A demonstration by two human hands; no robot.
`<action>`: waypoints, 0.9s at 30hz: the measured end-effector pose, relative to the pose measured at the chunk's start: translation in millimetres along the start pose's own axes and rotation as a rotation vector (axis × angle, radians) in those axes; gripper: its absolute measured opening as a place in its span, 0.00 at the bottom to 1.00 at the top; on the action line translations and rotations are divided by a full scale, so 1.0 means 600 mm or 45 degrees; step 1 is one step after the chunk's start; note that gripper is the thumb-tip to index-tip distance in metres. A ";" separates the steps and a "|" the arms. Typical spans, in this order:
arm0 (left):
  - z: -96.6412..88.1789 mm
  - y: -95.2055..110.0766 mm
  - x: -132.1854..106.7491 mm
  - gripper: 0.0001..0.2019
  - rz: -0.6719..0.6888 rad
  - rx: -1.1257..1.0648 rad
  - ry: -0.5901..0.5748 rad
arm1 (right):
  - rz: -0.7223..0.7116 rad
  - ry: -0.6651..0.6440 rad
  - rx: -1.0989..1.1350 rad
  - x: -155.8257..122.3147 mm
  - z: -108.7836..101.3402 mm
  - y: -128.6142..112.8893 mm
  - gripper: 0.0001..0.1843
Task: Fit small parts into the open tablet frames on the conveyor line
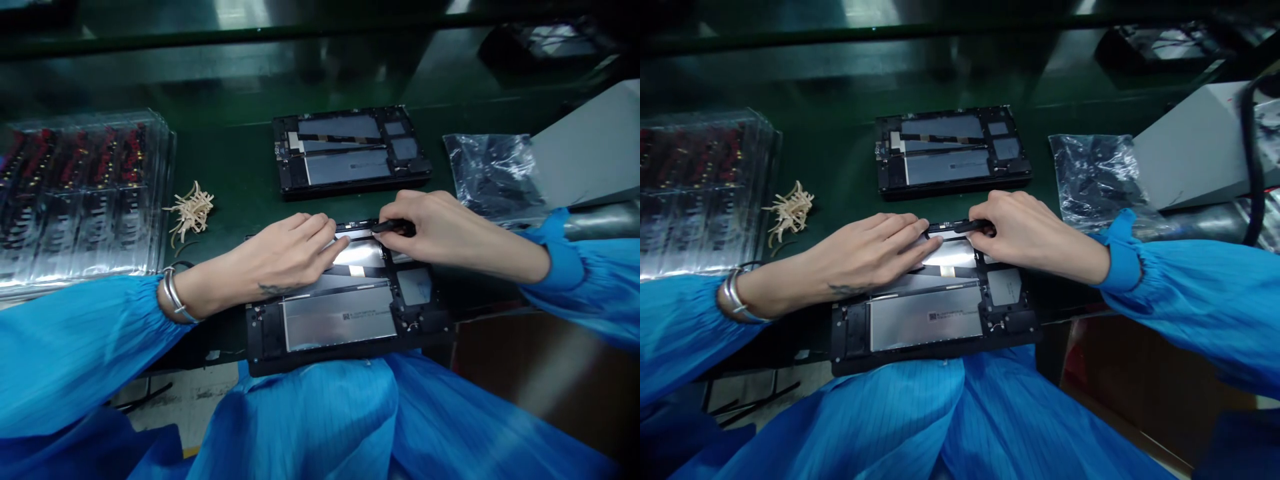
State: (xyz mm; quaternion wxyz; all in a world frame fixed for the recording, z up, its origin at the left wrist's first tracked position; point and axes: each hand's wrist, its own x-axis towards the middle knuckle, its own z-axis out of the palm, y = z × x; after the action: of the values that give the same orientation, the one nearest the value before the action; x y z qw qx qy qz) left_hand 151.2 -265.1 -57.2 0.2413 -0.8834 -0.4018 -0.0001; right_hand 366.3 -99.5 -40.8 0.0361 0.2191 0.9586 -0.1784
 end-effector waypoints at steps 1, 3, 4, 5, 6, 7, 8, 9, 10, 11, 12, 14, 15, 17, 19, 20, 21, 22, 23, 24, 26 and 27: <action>-0.001 0.000 0.003 0.17 0.008 0.012 -0.009 | -0.007 0.005 -0.008 0.001 0.002 0.000 0.12; -0.001 0.000 0.009 0.17 0.007 0.034 -0.024 | -0.011 0.016 -0.032 0.003 0.005 0.001 0.12; -0.001 0.000 0.013 0.17 -0.001 0.043 -0.031 | -0.014 0.015 -0.045 0.004 0.005 0.002 0.12; -0.001 0.000 0.018 0.18 -0.013 0.050 -0.034 | -0.025 0.018 -0.064 0.004 0.005 0.001 0.12; -0.001 0.001 0.024 0.18 -0.026 0.051 -0.037 | -0.051 0.047 -0.087 0.002 0.004 0.000 0.11; -0.001 0.001 0.030 0.18 -0.036 0.048 -0.043 | -0.087 0.105 -0.108 -0.003 0.001 -0.002 0.11; 0.000 0.000 0.037 0.18 -0.045 0.043 -0.056 | -0.126 0.220 -0.116 -0.012 -0.001 -0.007 0.10; 0.000 -0.002 0.044 0.18 -0.052 0.035 -0.075 | -0.149 0.381 -0.094 -0.024 -0.004 -0.014 0.10; 0.002 -0.005 0.051 0.18 -0.054 0.022 -0.102 | -0.149 0.558 -0.024 -0.040 -0.004 -0.024 0.10; 0.003 -0.010 0.056 0.18 -0.050 -0.001 -0.135 | -0.128 0.712 0.113 -0.058 -0.002 -0.037 0.10; 0.006 -0.017 0.060 0.18 -0.045 -0.037 -0.170 | -0.092 0.823 0.306 -0.078 0.003 -0.051 0.11; 0.012 -0.031 0.062 0.20 -0.085 -0.172 -0.216 | -0.100 0.757 0.843 -0.115 0.029 -0.086 0.16; 0.014 -0.038 0.061 0.20 -0.149 -0.280 -0.223 | -0.205 0.737 1.067 -0.130 0.051 -0.105 0.18; 0.019 -0.049 0.055 0.21 -0.331 -0.567 -0.217 | -0.357 0.616 1.154 -0.141 0.109 -0.143 0.30; 0.027 -0.061 0.051 0.22 -0.477 -0.889 -0.255 | -0.373 0.757 1.043 -0.121 0.173 -0.167 0.45; 0.034 -0.069 0.050 0.23 -0.547 -0.974 -0.275 | -0.384 0.809 0.953 -0.101 0.201 -0.168 0.49; 0.041 -0.079 0.050 0.24 -0.596 -1.058 -0.348 | -0.391 0.812 0.842 -0.078 0.223 -0.163 0.48; 0.050 -0.090 0.051 0.25 -0.631 -1.129 -0.443 | -0.400 0.802 0.725 -0.056 0.239 -0.152 0.41; 0.057 -0.101 0.053 0.26 -0.680 -1.164 -0.461 | -0.373 0.798 0.607 -0.038 0.248 -0.140 0.31; 0.062 -0.112 0.053 0.26 -0.717 -1.203 -0.427 | -0.376 0.738 0.358 -0.027 0.252 -0.129 0.23; 0.065 -0.125 0.051 0.28 -0.756 -1.313 -0.361 | -0.422 0.743 -0.175 -0.022 0.251 -0.118 0.17; 0.064 -0.128 0.049 0.29 -0.772 -1.390 -0.348 | -0.432 0.767 -0.441 -0.027 0.248 -0.119 0.18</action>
State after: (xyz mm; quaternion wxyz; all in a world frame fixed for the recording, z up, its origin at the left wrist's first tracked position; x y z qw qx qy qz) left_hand 109.4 -184.8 -52.6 -0.3076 -0.7182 -0.6032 -0.1604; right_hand 348.7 -219.2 -153.9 -0.2406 0.0905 0.9648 0.0548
